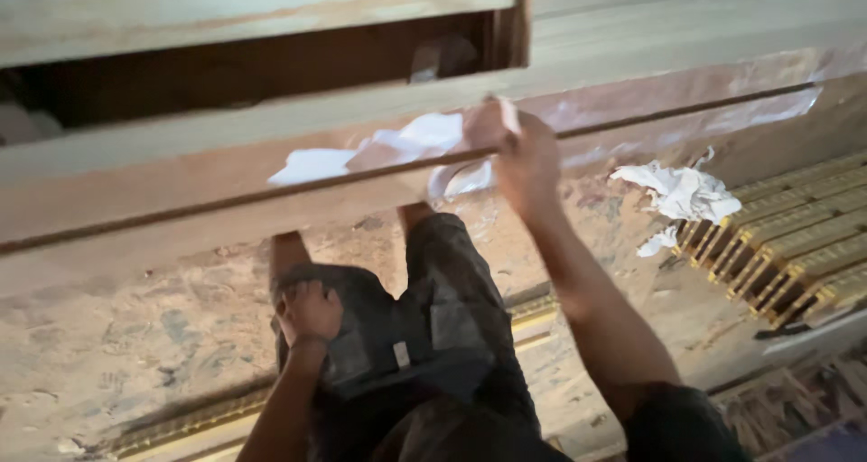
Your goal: The person applies white wood filler to a long wooden beam using a putty knife, spreading it along the surface. The person then walks to a bucket to reload the putty knife with more filler.
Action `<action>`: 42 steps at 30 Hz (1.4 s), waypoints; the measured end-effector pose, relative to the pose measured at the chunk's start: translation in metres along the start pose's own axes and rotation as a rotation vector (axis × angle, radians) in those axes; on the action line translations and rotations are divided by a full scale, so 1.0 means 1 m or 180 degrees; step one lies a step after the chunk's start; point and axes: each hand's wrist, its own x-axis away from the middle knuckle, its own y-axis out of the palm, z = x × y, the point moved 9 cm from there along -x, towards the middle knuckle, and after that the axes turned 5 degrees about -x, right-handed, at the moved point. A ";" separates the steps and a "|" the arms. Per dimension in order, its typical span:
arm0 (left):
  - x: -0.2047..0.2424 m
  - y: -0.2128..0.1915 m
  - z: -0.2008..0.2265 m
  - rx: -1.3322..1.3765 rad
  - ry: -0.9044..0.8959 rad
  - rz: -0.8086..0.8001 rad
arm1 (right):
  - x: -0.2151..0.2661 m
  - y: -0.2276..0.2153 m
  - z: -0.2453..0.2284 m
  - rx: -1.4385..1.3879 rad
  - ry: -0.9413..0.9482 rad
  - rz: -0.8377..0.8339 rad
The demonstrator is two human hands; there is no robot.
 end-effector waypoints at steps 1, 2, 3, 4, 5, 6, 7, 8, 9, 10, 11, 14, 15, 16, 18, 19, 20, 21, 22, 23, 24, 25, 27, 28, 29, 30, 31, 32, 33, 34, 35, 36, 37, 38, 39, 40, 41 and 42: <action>-0.001 -0.008 -0.004 -0.0009 0.0105 0.0143 | 0.016 0.010 -0.037 0.0014 -0.0400 0.0105; -0.003 -0.019 -0.011 0.0008 0.0157 0.0310 | 0.030 0.024 -0.074 0.0007 -0.0854 0.0174; -0.004 -0.024 -0.020 0.0080 0.0140 0.0287 | 0.045 0.037 -0.105 -0.0009 -0.1310 0.0238; -0.006 -0.032 -0.031 0.0140 0.0127 0.0299 | 0.057 0.056 -0.125 -0.0011 -0.1425 0.0174; -0.004 -0.038 -0.044 0.0200 0.0114 0.0312 | 0.069 0.077 -0.143 -0.0013 -0.1540 0.0110; -0.005 -0.045 -0.053 0.0304 0.0123 0.0321 | 0.078 0.093 -0.157 0.0014 -0.1643 0.0083; -0.007 -0.050 -0.062 0.0408 0.0132 0.0330 | 0.088 0.120 -0.177 0.0226 -0.1849 -0.0035; -0.007 -0.053 -0.069 0.0518 0.0152 0.0317 | 0.102 0.146 -0.198 0.0459 -0.2038 -0.0162; -0.009 -0.056 -0.077 0.0572 0.0177 0.0305 | 0.114 0.167 -0.219 0.0695 -0.2224 -0.0290; -0.010 -0.057 -0.086 0.0629 0.0184 0.0294 | 0.117 0.179 -0.228 0.0592 -0.1850 -0.0549; -0.011 -0.057 -0.093 0.0685 0.0191 0.0283 | 0.121 0.184 -0.237 0.0492 -0.1472 -0.0801; -0.006 -0.050 -0.110 0.0926 0.0224 0.0300 | 0.146 0.152 -0.288 0.0140 -0.1767 -0.0874; -0.006 -0.046 -0.113 0.0898 0.0250 0.0299 | 0.152 0.141 -0.304 0.0019 -0.2106 -0.0797; -0.002 -0.039 -0.114 0.0884 0.0264 0.0287 | 0.157 0.129 -0.312 0.0118 -0.2320 -0.0619; 0.002 -0.030 -0.119 0.0859 0.0317 0.0367 | 0.164 0.121 -0.320 0.0281 -0.2750 -0.0240; 0.003 -0.028 -0.118 0.0847 0.0355 0.0460 | 0.164 0.123 -0.318 0.0400 -0.2843 -0.0068; 0.004 -0.027 -0.119 0.0810 0.0404 0.0551 | 0.165 0.128 -0.315 0.0508 -0.2916 0.0120; 0.003 -0.023 -0.121 0.0870 0.0352 0.0501 | 0.168 0.137 -0.312 0.0615 -0.2988 0.0308; 0.004 -0.019 -0.124 0.0923 0.0302 0.0445 | 0.173 0.148 -0.308 0.0742 -0.2998 0.0237; 0.005 -0.017 -0.126 0.0976 0.0252 0.0390 | 0.178 0.154 -0.304 0.0868 -0.3008 0.0166; 0.003 -0.017 -0.128 0.0970 0.0274 0.0374 | 0.182 0.158 -0.301 0.0990 -0.3014 0.0104; 0.002 -0.017 -0.130 0.0963 0.0296 0.0358 | 0.184 0.162 -0.299 0.0936 -0.2934 -0.0106; 0.014 -0.012 -0.125 0.1021 0.0338 0.0336 | 0.195 0.157 -0.293 0.0894 -0.2803 -0.0543; 0.011 -0.016 -0.124 0.1042 0.0329 0.0397 | 0.191 0.155 -0.299 0.0858 -0.2808 -0.0444; 0.007 -0.020 -0.125 0.1061 0.0321 0.0459 | 0.187 0.157 -0.306 0.0820 -0.2813 -0.0346; 0.006 -0.020 -0.126 0.1095 0.0319 0.0486 | 0.186 0.163 -0.312 0.0767 -0.2820 -0.0280; 0.005 -0.020 -0.127 0.1128 0.0318 0.0514 | 0.184 0.172 -0.319 0.0764 -0.2824 -0.0139; 0.006 -0.019 -0.129 0.1139 0.0345 0.0513 | 0.183 0.186 -0.324 0.0769 -0.2781 0.0006; 0.006 -0.016 -0.130 0.1188 0.0327 0.0473 | 0.185 0.203 -0.328 0.0774 -0.2736 0.0152; 0.007 -0.013 -0.131 0.1244 0.0318 0.0427 | 0.197 0.223 -0.332 0.0936 -0.2896 0.0147; 0.008 -0.010 -0.131 0.1299 0.0310 0.0381 | 0.212 0.239 -0.334 0.1097 -0.3055 0.0144; 0.007 -0.012 -0.133 0.1352 0.0308 0.0503 | 0.226 0.247 -0.335 0.1255 -0.3211 0.0161; 0.007 -0.014 -0.135 0.1405 0.0305 0.0625 | 0.233 0.253 -0.330 0.1120 -0.3097 -0.0074; 0.012 -0.011 -0.132 0.1500 0.0287 0.0710 | 0.241 0.255 -0.322 0.1019 -0.2986 -0.0357; 0.014 -0.008 -0.130 0.1557 0.0269 0.0727 | 0.246 0.255 -0.317 0.0919 -0.2867 -0.0637; 0.012 -0.009 -0.131 0.1590 0.0245 0.0778 | 0.249 0.248 -0.323 0.0923 -0.3001 -0.0432; 0.010 -0.010 -0.132 0.1622 0.0221 0.0829 | 0.249 0.243 -0.330 0.0925 -0.3134 -0.0227; 0.010 -0.009 -0.133 0.1709 0.0227 0.0807 | 0.248 0.242 -0.339 0.0916 -0.3272 -0.0045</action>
